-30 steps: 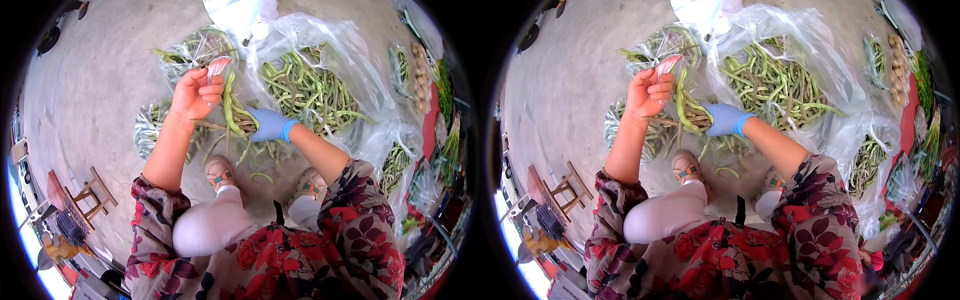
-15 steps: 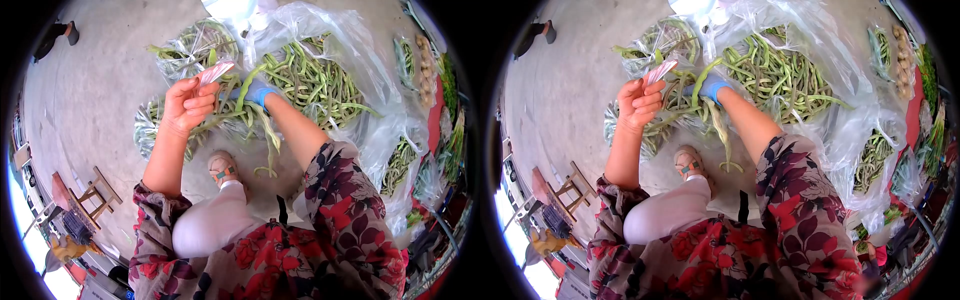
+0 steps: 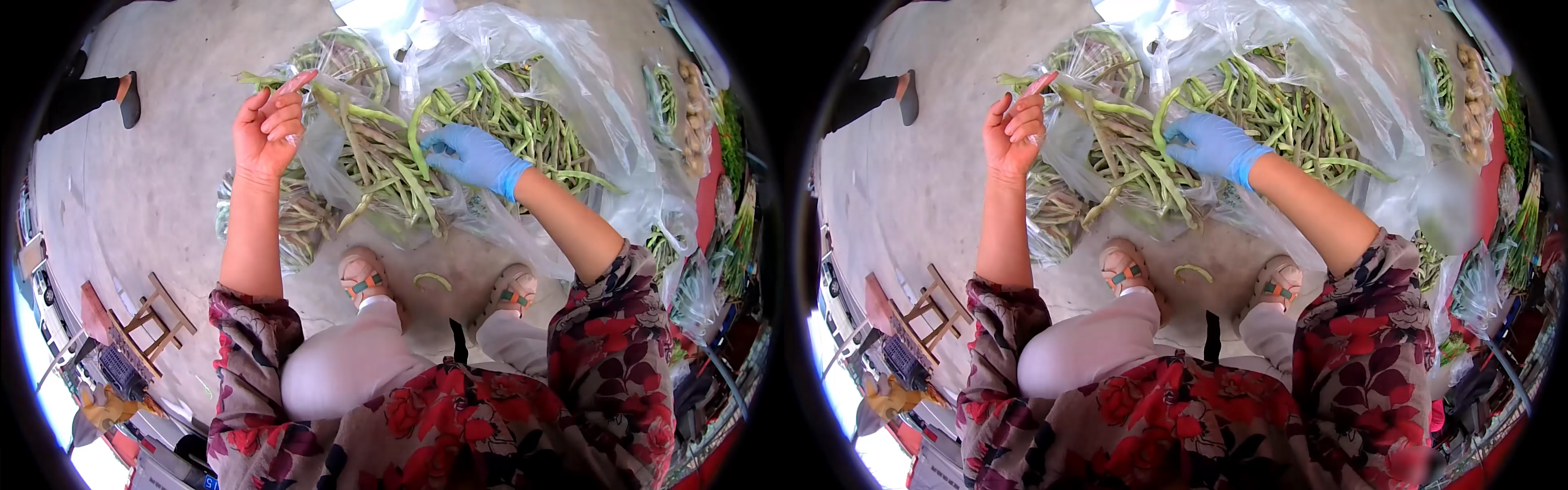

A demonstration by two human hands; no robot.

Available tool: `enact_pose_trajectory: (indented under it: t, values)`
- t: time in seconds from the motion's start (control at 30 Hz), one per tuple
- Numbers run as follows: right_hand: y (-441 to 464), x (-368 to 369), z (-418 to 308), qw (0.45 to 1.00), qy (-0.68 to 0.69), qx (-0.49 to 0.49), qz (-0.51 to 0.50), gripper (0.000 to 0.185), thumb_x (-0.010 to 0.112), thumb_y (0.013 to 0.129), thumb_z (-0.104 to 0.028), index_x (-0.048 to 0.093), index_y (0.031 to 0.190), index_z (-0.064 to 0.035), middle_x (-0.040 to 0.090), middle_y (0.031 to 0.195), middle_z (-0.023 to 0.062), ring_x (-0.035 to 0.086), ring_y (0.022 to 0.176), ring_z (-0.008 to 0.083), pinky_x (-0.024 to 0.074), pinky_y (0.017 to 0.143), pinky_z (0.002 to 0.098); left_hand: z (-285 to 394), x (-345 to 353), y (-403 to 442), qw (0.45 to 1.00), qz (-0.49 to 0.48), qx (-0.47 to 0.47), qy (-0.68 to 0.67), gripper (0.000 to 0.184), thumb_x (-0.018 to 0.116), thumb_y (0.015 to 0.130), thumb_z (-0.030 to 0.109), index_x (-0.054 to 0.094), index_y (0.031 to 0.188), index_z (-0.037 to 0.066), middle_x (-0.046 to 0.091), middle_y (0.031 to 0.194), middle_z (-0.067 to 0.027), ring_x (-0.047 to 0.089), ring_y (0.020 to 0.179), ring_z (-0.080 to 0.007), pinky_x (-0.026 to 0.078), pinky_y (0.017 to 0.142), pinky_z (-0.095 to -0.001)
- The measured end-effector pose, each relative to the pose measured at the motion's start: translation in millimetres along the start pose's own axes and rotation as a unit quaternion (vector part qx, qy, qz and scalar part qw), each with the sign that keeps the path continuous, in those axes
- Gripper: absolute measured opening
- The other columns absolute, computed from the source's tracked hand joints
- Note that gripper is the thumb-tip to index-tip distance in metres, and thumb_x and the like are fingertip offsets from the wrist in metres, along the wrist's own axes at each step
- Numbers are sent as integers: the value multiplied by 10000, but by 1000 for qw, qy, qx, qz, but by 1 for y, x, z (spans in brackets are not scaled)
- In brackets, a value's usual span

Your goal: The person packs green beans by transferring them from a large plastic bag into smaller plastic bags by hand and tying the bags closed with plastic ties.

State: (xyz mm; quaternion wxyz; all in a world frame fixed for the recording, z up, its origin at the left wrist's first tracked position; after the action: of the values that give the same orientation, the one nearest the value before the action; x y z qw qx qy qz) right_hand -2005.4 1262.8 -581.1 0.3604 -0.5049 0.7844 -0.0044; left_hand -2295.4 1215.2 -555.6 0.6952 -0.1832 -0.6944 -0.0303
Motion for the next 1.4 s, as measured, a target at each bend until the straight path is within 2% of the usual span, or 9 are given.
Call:
enact_pose_trajectory:
  t: [0.17,0.27,0.37,0.67,0.8,0.9,1.03,1.17,1.4]
  values:
    - [-54,45,18,949,-292,-107,-47,227,653,694,-224,604,868,-86,543,886,114,560,812,332,454,675,433,-4,1,2,1000,-1,-11,8,671,455,847,85,69,1371,-77,399,743,-47,367,506,-98,332,444,-235]
    - [-61,62,29,938,-253,-225,-70,136,600,706,-146,577,818,-73,551,828,115,565,768,315,454,645,422,-3,2,5,999,11,-1,37,653,454,845,82,96,1368,-79,397,738,-39,362,518,-97,325,464,-235]
    - [-77,54,9,952,-129,-166,-223,141,576,722,-157,562,820,-57,544,767,121,555,702,294,452,628,415,-5,-5,-3,995,56,29,76,615,454,844,80,154,1354,-87,387,716,-26,348,527,-94,307,477,-235]
    - [-97,-70,6,922,379,-78,18,131,491,696,-95,400,647,-15,366,585,42,372,549,125,334,496,294,14,6,-37,995,41,63,68,265,452,850,97,469,1058,-68,371,662,-8,324,487,-88,287,455,-237]
    - [-93,-59,21,995,-45,45,-72,196,551,761,-188,497,686,-16,499,616,93,410,536,180,392,539,330,5,-7,-48,968,175,33,180,149,439,876,89,498,973,-7,345,611,18,295,455,-67,248,403,-216]
    - [-80,-50,14,991,80,1,102,181,555,790,-208,564,744,-33,531,643,106,460,559,232,426,580,328,-5,-11,-47,949,206,20,238,264,421,894,96,459,1127,-21,328,596,24,293,445,-51,246,389,-207]
    - [-19,-53,16,918,-98,11,384,254,532,847,-263,599,881,-21,605,809,171,576,717,314,456,691,371,-23,4,-33,956,175,1,234,202,435,886,87,485,1074,33,337,596,32,294,446,-48,246,387,-200]
    - [62,-10,35,958,-107,239,117,429,474,822,-396,637,930,-14,608,977,209,575,912,362,451,805,416,-44,1,-16,964,160,-40,208,160,457,876,81,505,1029,83,348,595,36,299,442,-45,246,386,-199]
    - [79,12,64,960,23,241,137,462,521,781,-391,623,980,14,605,986,228,588,903,346,454,820,380,-45,-12,-25,976,128,-64,166,245,427,895,107,478,1131,69,345,613,30,312,452,-48,275,402,-198]
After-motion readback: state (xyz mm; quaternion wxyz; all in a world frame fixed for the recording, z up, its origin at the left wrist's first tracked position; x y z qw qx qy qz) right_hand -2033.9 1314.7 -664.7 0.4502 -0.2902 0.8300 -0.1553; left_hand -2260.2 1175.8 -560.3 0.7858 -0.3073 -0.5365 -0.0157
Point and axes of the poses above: each hand's wrist, its own y-axis towards the middle knuckle, its own x-axis out of the palm, z = x × y, the point moved 1 cm from there along y, towards the middle knuckle
